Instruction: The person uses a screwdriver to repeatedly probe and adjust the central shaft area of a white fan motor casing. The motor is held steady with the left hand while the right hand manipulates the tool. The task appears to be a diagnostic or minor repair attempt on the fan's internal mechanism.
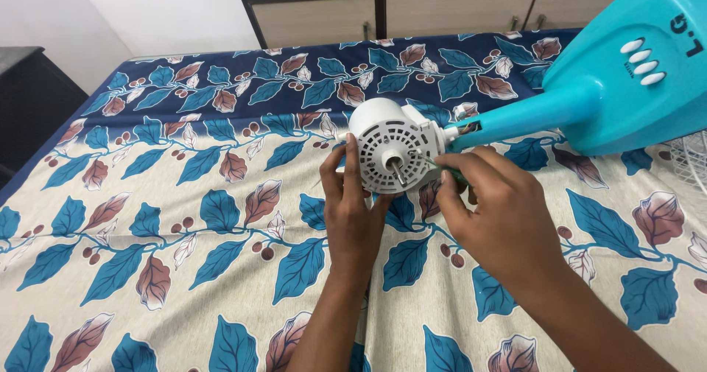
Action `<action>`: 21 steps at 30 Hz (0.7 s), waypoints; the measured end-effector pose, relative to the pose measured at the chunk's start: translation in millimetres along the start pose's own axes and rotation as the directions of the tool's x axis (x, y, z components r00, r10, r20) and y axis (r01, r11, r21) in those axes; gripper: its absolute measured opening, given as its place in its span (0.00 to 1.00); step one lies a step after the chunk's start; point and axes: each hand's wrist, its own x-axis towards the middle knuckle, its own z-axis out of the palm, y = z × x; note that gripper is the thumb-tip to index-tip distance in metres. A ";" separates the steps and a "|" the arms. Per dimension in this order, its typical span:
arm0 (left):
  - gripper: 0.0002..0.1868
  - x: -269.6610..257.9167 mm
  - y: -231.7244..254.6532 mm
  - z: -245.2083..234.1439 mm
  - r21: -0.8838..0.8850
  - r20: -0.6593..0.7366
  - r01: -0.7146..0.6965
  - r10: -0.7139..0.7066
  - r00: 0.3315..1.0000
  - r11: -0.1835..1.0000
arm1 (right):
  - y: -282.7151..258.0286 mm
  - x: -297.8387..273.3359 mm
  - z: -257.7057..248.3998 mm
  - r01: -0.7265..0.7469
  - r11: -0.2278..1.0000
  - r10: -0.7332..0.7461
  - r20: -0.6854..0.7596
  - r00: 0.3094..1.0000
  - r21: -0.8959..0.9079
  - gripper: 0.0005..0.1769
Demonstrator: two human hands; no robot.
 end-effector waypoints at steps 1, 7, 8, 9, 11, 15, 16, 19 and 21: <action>0.55 0.4 -0.3 0.3 -0.006 0.000 0.000 0.000 1.000 1.000 | 0.2 -0.3 -0.1 0.018 1.000 -0.018 -0.005 1.000 0.009 0.10; 0.55 0.5 -0.5 0.6 0.020 -0.002 -0.008 0.008 1.000 1.000 | 2.4 0.6 2.3 0.030 0.999 -0.030 0.005 1.000 0.023 0.11; 0.55 0.3 -0.6 0.9 0.021 -0.002 -0.006 0.006 1.000 1.000 | 3.3 0.9 2.3 0.041 0.999 -0.041 0.004 0.999 0.026 0.12; 0.55 0.0 -0.8 1.1 0.018 -0.002 -0.009 0.009 1.000 1.000 | 4.0 0.9 2.3 0.053 0.998 -0.053 0.003 0.999 0.028 0.12; 0.55 0.0 -1.6 1.1 0.012 -0.003 -0.016 0.016 1.000 1.000 | 4.5 0.4 3.1 0.036 0.999 -0.036 0.005 0.999 0.037 0.12; 0.55 0.0 -1.4 1.7 0.018 -0.002 -0.005 0.005 1.000 1.000 | 4.9 -0.1 4.2 0.036 0.998 -0.036 -0.001 0.999 0.049 0.12; 0.55 0.0 -1.2 1.5 0.017 -0.001 -0.004 0.004 1.000 1.000 | 5.0 -0.2 4.5 0.033 0.998 -0.033 0.000 0.999 0.047 0.12; 0.55 0.0 -0.4 0.9 0.012 0.000 0.002 -0.002 1.000 1.000 | 5.8 -0.8 5.4 0.025 0.999 -0.025 0.002 1.000 0.044 0.12; 0.55 0.4 0.1 0.8 0.010 -0.001 0.003 -0.003 1.000 1.000 | 6.2 -1.0 6.6 0.021 0.999 -0.021 0.001 1.000 0.048 0.12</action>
